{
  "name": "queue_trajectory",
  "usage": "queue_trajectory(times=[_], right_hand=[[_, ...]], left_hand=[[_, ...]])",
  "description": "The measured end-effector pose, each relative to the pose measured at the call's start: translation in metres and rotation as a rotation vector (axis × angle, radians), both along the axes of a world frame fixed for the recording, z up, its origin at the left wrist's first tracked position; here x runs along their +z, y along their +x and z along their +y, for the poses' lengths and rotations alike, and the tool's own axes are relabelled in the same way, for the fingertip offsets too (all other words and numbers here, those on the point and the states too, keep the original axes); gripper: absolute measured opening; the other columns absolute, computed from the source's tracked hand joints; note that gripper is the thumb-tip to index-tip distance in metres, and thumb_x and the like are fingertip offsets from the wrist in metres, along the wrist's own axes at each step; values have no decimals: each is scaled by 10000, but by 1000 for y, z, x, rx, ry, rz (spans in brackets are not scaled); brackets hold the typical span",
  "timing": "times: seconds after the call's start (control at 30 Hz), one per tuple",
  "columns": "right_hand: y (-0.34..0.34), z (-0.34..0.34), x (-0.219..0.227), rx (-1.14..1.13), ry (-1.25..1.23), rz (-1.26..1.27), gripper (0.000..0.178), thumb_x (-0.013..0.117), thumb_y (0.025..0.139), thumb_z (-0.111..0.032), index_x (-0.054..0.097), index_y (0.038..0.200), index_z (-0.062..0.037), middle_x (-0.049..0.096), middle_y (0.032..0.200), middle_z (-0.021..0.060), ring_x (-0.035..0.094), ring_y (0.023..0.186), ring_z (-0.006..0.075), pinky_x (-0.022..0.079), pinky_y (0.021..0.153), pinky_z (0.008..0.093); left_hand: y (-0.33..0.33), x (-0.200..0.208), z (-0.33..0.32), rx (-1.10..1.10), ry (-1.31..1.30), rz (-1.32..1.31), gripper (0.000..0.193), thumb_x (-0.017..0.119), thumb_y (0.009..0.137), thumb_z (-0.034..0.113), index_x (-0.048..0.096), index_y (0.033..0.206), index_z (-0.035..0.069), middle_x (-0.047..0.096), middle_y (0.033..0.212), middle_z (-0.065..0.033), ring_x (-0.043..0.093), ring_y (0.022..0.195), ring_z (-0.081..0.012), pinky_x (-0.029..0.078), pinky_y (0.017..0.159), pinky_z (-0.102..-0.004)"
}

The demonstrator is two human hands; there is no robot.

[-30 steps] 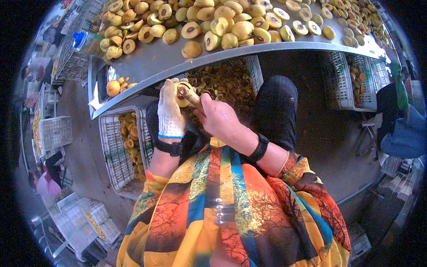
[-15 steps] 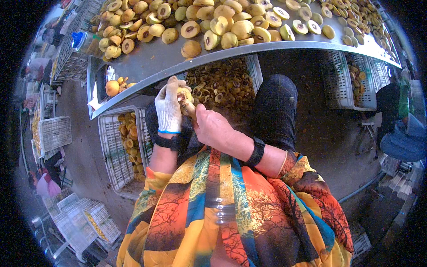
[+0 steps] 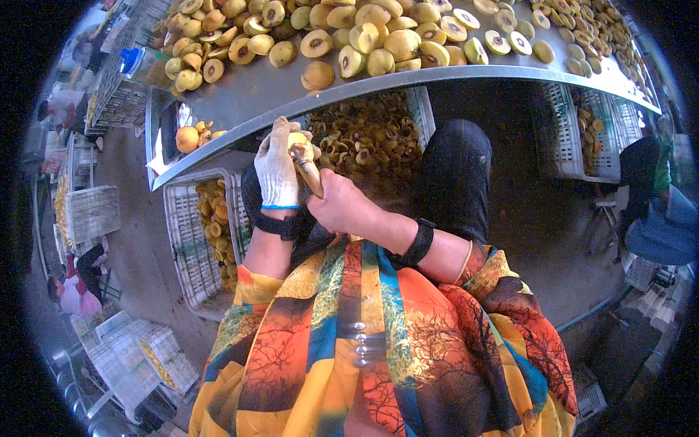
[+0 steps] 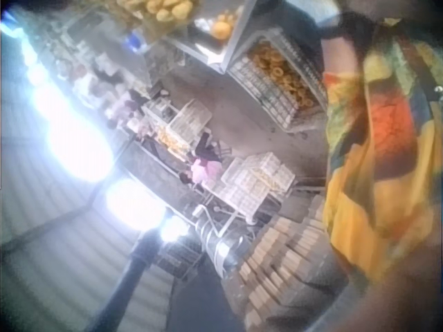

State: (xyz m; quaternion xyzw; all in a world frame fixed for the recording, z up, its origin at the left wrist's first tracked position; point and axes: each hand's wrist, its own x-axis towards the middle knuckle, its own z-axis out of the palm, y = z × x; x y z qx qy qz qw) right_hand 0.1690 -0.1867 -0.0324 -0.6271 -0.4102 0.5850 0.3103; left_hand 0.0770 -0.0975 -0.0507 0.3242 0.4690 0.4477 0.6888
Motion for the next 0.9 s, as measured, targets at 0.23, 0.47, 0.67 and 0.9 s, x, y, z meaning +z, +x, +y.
queue_trajectory(times=[0.23,0.47,0.67,0.9], right_hand=[[6,-5,7,-64,-269,372,143,524,818,-96,405,840,-20,431,584,26,434,414,108,369,359,271],[10,-6,16,-118,-437,504,136,520,830,-80,393,860,-43,425,617,26,397,421,100,354,358,270],[14,-10,12,-111,-423,529,155,515,804,-78,392,877,-18,433,591,47,413,399,122,352,338,286],[6,-16,4,18,-192,86,195,518,764,-103,430,875,31,525,600,124,519,429,192,420,386,335]], left_hand=[[2,-7,2,-186,-97,20,270,563,878,281,579,835,14,606,701,-116,570,479,-197,481,424,-290],[5,-11,-4,-204,-38,200,230,566,873,233,597,841,7,601,643,-99,582,508,-188,473,460,-268],[-2,-20,4,-409,-227,160,278,556,863,285,592,861,9,602,651,-104,572,503,-182,458,465,-265],[6,-16,-4,-269,-93,229,334,537,870,336,584,866,6,581,630,-103,552,456,-202,449,418,-288]])
